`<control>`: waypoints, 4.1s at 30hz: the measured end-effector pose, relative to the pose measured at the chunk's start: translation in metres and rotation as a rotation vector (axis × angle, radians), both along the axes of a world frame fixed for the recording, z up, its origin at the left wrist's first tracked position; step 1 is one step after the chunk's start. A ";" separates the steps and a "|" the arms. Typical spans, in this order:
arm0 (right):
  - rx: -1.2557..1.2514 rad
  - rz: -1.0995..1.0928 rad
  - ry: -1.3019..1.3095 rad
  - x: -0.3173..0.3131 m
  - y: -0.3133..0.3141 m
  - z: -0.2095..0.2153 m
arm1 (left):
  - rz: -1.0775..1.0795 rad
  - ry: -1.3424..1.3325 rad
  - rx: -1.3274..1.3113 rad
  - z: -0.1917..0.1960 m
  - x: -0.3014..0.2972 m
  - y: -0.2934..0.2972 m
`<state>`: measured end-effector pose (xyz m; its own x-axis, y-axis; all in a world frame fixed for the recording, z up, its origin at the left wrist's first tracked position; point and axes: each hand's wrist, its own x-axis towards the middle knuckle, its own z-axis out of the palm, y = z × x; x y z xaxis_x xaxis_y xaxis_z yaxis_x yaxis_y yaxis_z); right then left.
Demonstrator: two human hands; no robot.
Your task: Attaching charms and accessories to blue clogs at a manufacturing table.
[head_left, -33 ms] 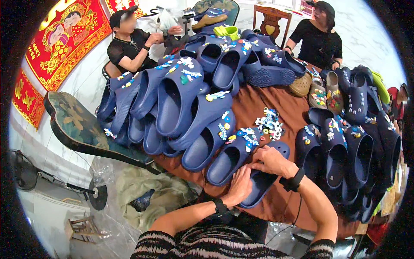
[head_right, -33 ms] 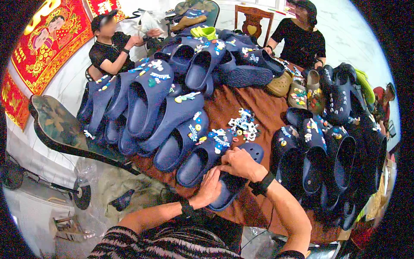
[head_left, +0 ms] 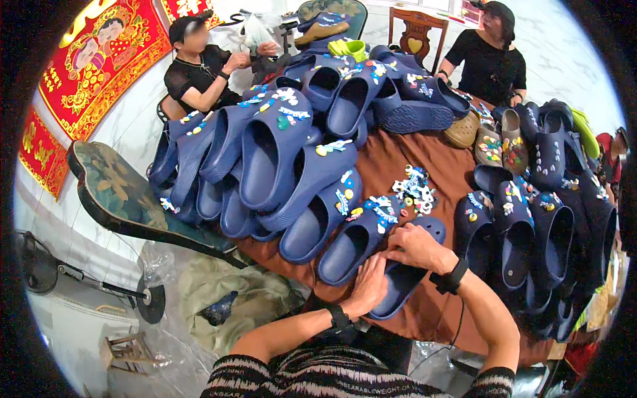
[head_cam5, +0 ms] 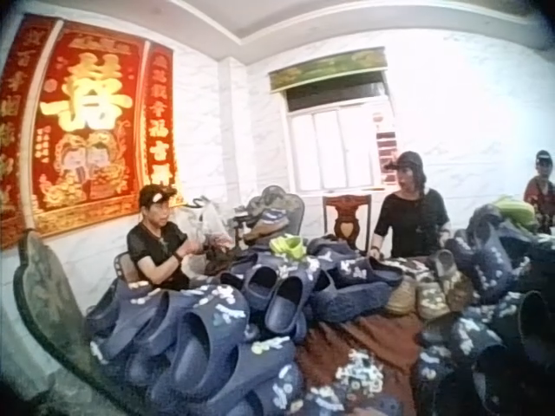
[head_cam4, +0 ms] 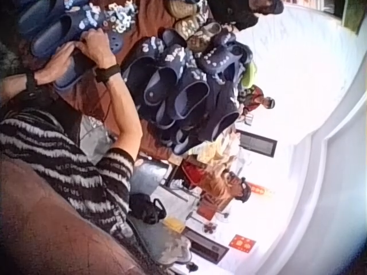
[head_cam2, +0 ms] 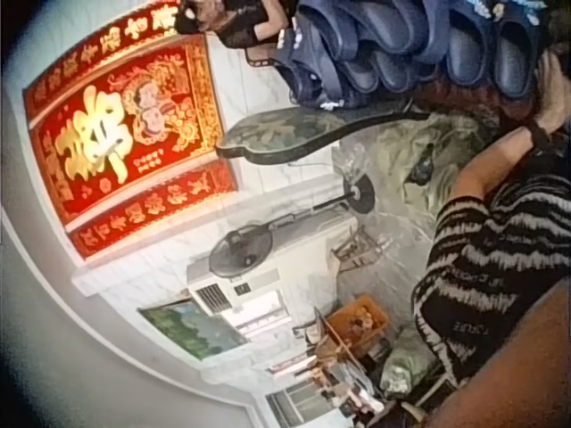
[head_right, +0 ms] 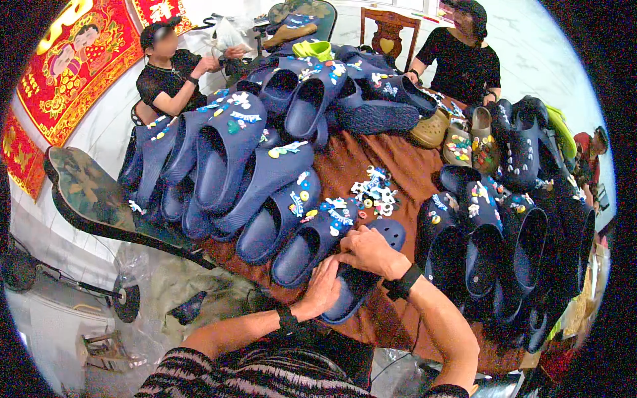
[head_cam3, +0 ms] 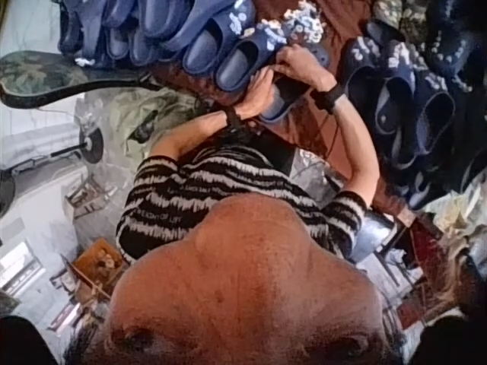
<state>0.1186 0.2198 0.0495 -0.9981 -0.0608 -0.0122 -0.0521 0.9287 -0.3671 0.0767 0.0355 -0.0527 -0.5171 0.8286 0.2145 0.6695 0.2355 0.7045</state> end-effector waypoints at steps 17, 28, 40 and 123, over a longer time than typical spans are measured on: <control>0.135 -0.143 0.123 -0.005 -0.010 -0.009 | 0.008 0.014 0.006 -0.003 -0.001 0.001; 0.133 -0.206 -0.007 -0.007 0.000 -0.017 | -0.016 -0.029 0.022 0.004 -0.001 0.004; -0.079 -0.233 0.054 -0.001 0.011 -0.014 | -0.017 -0.026 0.006 0.011 -0.003 0.005; -0.344 -0.455 0.246 -0.009 0.119 -0.069 | -0.423 -1.981 1.184 0.158 -0.175 0.013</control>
